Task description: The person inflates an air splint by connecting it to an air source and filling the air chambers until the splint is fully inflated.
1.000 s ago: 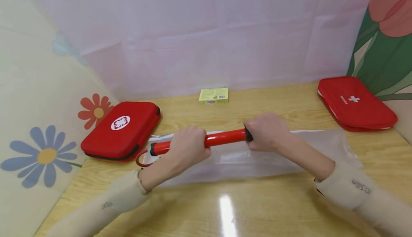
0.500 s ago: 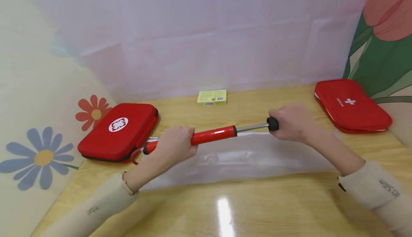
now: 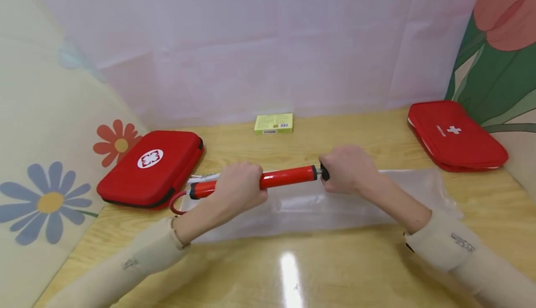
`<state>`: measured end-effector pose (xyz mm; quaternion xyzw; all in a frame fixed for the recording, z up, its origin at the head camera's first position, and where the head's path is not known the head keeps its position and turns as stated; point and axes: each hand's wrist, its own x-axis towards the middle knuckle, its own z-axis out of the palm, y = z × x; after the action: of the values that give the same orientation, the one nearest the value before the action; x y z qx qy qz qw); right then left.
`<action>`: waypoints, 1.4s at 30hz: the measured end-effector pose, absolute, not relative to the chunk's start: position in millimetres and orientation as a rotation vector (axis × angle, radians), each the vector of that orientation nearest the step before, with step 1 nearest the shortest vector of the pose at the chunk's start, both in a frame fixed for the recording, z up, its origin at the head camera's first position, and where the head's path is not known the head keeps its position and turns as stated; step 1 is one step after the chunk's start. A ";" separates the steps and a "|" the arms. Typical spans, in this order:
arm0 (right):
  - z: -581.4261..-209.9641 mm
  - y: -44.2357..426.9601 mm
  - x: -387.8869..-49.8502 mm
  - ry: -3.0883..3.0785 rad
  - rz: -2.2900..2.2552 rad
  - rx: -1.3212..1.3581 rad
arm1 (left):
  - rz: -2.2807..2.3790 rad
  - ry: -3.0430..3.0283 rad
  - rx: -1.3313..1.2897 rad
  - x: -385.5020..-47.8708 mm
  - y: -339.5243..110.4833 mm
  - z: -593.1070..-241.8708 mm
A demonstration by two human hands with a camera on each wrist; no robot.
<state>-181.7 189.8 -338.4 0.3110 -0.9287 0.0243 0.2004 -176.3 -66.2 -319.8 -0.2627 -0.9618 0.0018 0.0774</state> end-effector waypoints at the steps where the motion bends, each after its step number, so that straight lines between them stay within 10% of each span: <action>1: -336.8 185.6 -181.4 -2.595 0.072 0.875 | 0.009 -2.878 -0.784 -175.6 -64.5 -318.6; 22: -336.0 235.8 -181.7 -2.425 0.071 0.798 | 0.151 -2.780 -0.843 -184.6 -80.6 -319.8; 42: -326.6 170.9 -177.3 -2.566 0.105 0.882 | 0.065 -2.822 -0.877 -176.8 -55.7 -306.0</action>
<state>-177.3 170.9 -326.6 0.3173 -0.9237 0.0380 0.2115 -176.8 -55.7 -306.0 -0.2952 -0.9507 0.0221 0.0926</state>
